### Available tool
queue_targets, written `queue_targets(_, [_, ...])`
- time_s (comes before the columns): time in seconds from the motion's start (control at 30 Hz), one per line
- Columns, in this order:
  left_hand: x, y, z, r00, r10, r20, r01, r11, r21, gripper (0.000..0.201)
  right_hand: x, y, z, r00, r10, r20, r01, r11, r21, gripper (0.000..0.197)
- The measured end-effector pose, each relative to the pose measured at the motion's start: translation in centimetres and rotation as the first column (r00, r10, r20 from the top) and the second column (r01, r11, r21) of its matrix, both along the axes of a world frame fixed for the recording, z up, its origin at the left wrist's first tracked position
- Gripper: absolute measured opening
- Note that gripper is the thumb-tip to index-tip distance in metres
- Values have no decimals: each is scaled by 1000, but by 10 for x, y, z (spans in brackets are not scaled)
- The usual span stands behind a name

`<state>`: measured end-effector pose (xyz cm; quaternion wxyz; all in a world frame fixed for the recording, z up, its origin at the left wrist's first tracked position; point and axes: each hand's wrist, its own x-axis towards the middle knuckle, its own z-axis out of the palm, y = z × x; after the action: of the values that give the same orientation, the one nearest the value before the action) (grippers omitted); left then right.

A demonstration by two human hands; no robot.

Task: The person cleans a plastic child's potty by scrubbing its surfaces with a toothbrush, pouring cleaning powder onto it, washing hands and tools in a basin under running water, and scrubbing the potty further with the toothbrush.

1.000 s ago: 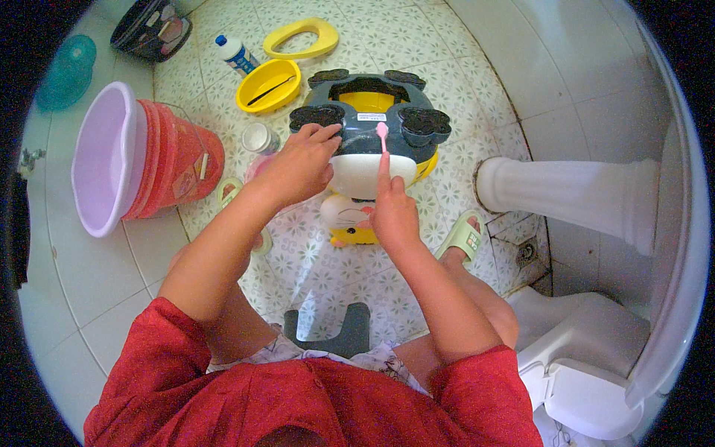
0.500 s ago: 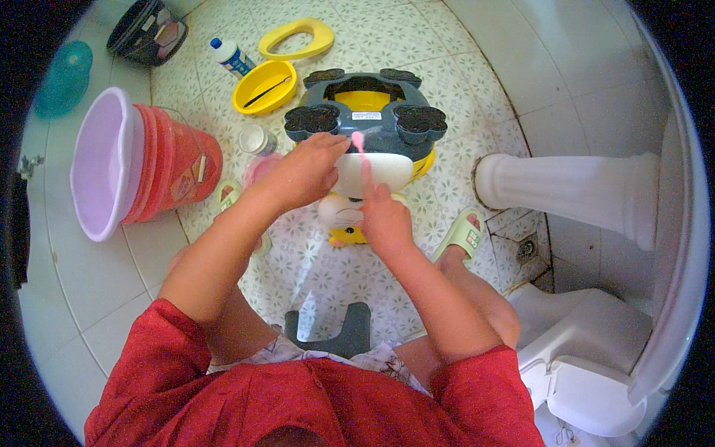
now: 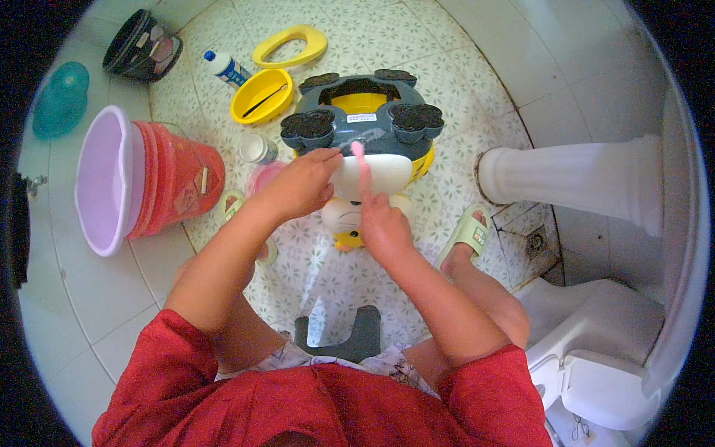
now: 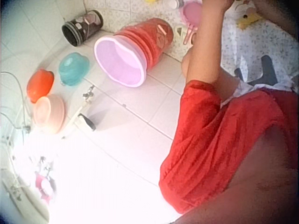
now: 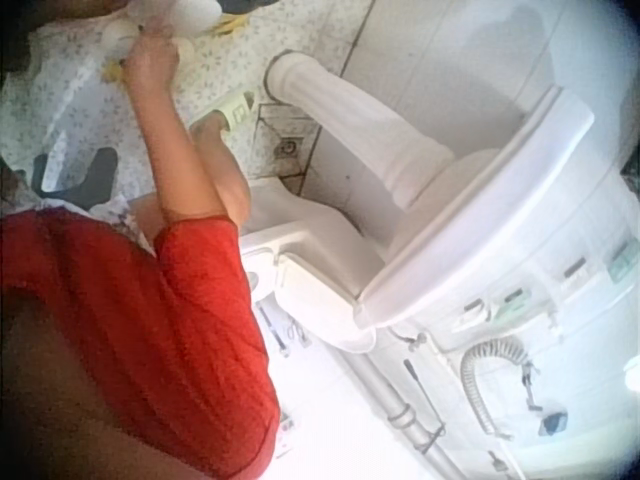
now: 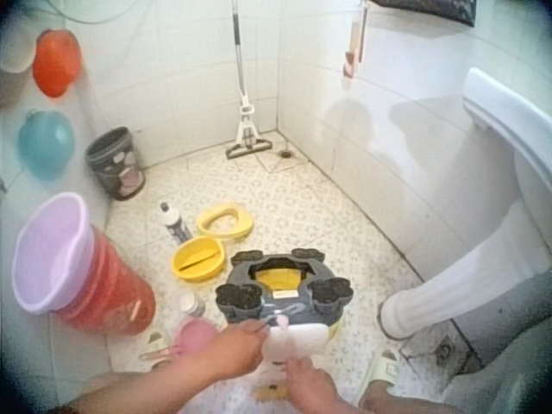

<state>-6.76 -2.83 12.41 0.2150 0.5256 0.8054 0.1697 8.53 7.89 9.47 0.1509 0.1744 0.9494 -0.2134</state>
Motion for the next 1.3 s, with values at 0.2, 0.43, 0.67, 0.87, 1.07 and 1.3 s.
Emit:
queue_targets(0.2, [-2,1,1,1000,-12,7,12,1000,17,39,1,11,4,983,-168,-68,165,985,-49,103])
queue_targets(0.43, [-6,-1,16,1000,-10,6,10,999,-50,38,3,2,4,999,-36,-41,36,999,-17,102])
queue_targets(0.67, [-7,3,23,998,59,6,-59,998,-6,38,6,-9,-6,1000,14,10,-14,998,-64,99])
queue_targets(0.87, [-15,2,23,986,166,-11,-165,986,35,37,-2,-6,22,979,-157,129,162,986,-25,98])
queue_targets(1.07, [-11,4,23,988,154,-12,-152,984,88,37,-1,-13,15,998,-5,66,6,1000,-19,97])
queue_targets(1.3, [-11,3,28,987,162,6,-162,986,26,40,-1,1,26,965,-196,175,197,980,13,99])
